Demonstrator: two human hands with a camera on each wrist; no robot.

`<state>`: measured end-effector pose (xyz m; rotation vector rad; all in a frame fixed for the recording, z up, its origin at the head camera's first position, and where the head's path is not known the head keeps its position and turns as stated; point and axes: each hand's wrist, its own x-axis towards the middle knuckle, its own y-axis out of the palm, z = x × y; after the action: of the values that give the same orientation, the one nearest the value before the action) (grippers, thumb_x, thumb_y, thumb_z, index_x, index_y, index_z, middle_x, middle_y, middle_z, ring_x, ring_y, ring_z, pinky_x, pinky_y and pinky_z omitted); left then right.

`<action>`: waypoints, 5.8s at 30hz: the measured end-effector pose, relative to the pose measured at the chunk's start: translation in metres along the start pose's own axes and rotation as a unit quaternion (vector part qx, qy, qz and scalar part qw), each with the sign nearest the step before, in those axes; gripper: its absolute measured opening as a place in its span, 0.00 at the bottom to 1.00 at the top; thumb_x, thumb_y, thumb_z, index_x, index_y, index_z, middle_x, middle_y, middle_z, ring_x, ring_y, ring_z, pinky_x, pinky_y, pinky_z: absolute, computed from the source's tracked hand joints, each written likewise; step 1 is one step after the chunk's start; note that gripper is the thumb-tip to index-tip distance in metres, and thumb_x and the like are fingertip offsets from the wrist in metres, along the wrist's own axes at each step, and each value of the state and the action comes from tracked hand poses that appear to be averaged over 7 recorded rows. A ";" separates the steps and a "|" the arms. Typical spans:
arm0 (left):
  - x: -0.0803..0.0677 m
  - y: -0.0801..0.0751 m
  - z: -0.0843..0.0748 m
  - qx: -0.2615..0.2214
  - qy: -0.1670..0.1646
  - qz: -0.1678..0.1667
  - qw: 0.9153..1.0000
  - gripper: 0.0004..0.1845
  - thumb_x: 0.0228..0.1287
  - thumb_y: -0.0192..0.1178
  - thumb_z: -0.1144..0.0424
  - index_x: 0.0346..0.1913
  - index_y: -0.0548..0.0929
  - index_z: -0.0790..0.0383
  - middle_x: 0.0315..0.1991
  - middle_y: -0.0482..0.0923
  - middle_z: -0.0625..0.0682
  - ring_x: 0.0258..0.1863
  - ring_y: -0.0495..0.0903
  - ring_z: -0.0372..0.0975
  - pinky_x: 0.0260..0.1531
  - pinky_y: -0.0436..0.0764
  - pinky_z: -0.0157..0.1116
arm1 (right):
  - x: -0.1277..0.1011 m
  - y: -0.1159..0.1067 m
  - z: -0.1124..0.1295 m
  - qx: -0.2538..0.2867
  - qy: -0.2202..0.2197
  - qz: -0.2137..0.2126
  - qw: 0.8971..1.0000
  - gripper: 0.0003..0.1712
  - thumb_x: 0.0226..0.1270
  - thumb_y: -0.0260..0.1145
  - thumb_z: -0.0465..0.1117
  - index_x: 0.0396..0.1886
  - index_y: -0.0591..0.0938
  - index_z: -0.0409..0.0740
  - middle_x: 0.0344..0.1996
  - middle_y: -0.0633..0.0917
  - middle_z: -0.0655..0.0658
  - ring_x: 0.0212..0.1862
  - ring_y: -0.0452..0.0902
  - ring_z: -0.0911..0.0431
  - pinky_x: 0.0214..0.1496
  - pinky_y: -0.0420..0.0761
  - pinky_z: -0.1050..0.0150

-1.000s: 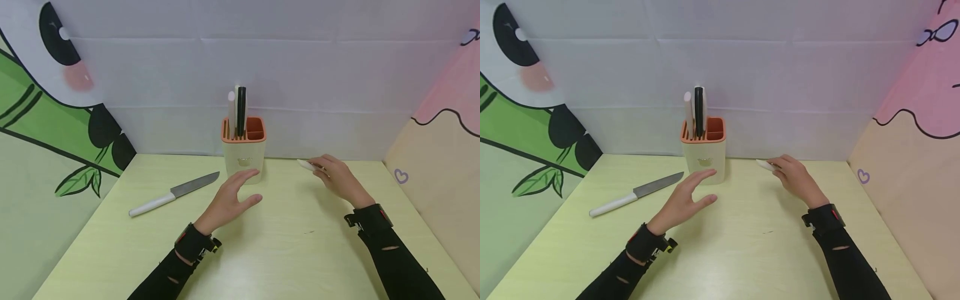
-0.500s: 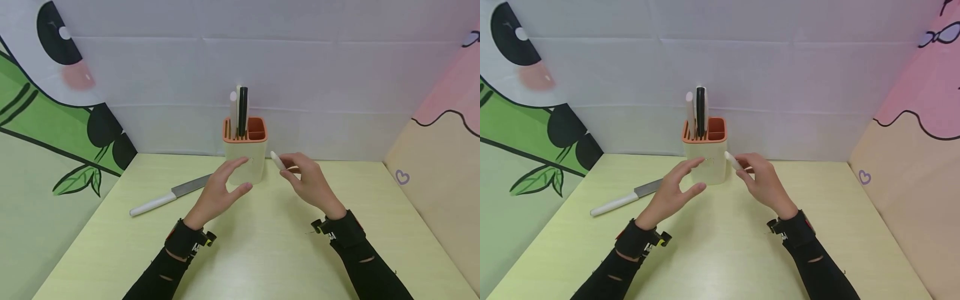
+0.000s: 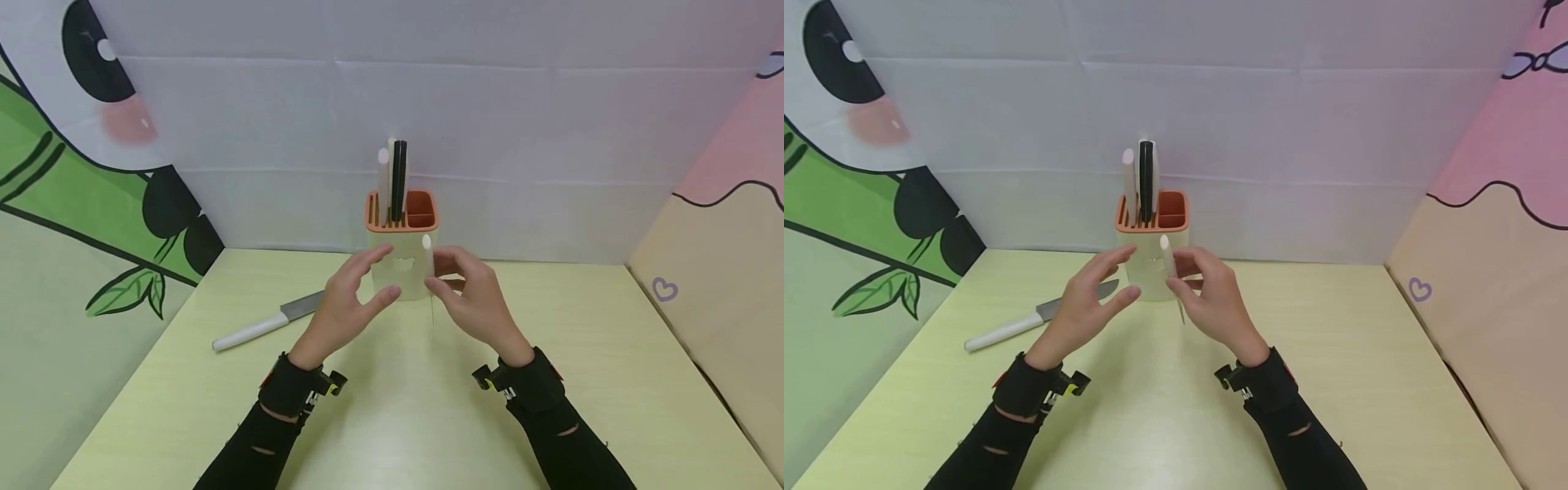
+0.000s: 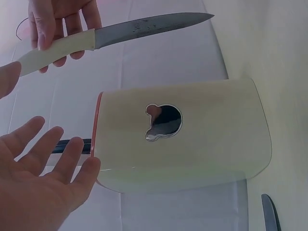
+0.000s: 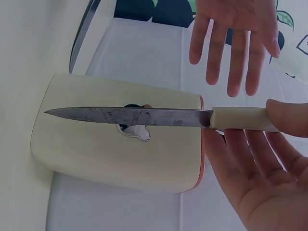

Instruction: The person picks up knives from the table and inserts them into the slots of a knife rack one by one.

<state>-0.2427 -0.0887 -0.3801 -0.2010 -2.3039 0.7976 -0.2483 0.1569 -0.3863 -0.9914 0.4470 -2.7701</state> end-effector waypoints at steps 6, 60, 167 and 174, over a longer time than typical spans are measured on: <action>0.000 -0.001 0.001 -0.006 0.000 0.000 1.000 0.35 0.72 0.71 0.58 0.78 0.72 0.57 0.75 0.73 0.50 0.72 0.73 0.48 0.70 0.75 0.57 | 0.002 0.005 0.006 0.039 0.026 -0.004 0.999 0.23 0.71 0.72 0.29 0.64 0.80 0.36 0.51 0.87 0.40 0.51 0.87 0.50 0.50 0.90 0.62; 0.083 0.047 -0.031 -0.087 -0.007 -0.072 0.994 0.21 0.74 0.69 0.63 0.66 0.83 0.61 0.50 0.83 0.53 0.49 0.83 0.41 0.53 0.88 0.39 | 0.029 -0.019 -0.027 0.073 0.035 0.026 0.996 0.17 0.72 0.72 0.30 0.57 0.82 0.39 0.48 0.87 0.42 0.49 0.87 0.49 0.51 0.90 0.61; 0.192 -0.089 -0.026 0.045 0.020 -0.130 0.990 0.16 0.78 0.65 0.60 0.62 0.86 0.60 0.53 0.84 0.53 0.52 0.84 0.38 0.56 0.85 0.32 | 0.066 0.075 -0.162 0.189 0.059 0.018 0.980 0.58 0.65 0.78 0.31 0.85 0.54 0.55 0.51 0.84 0.39 0.44 0.89 0.53 0.54 0.86 0.58; 0.190 -0.079 -0.006 0.058 0.014 -0.118 0.991 0.16 0.79 0.63 0.59 0.63 0.86 0.60 0.54 0.84 0.53 0.53 0.84 0.38 0.57 0.86 0.36 | 0.067 0.076 -0.162 0.181 0.067 0.016 0.981 0.56 0.66 0.78 0.31 0.84 0.54 0.55 0.53 0.82 0.40 0.45 0.89 0.53 0.55 0.84 0.59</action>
<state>-0.3770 -0.0835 -0.2233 0.1094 -2.1952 0.7979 -0.3989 0.1046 -0.4910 -0.7090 -0.0283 -2.7584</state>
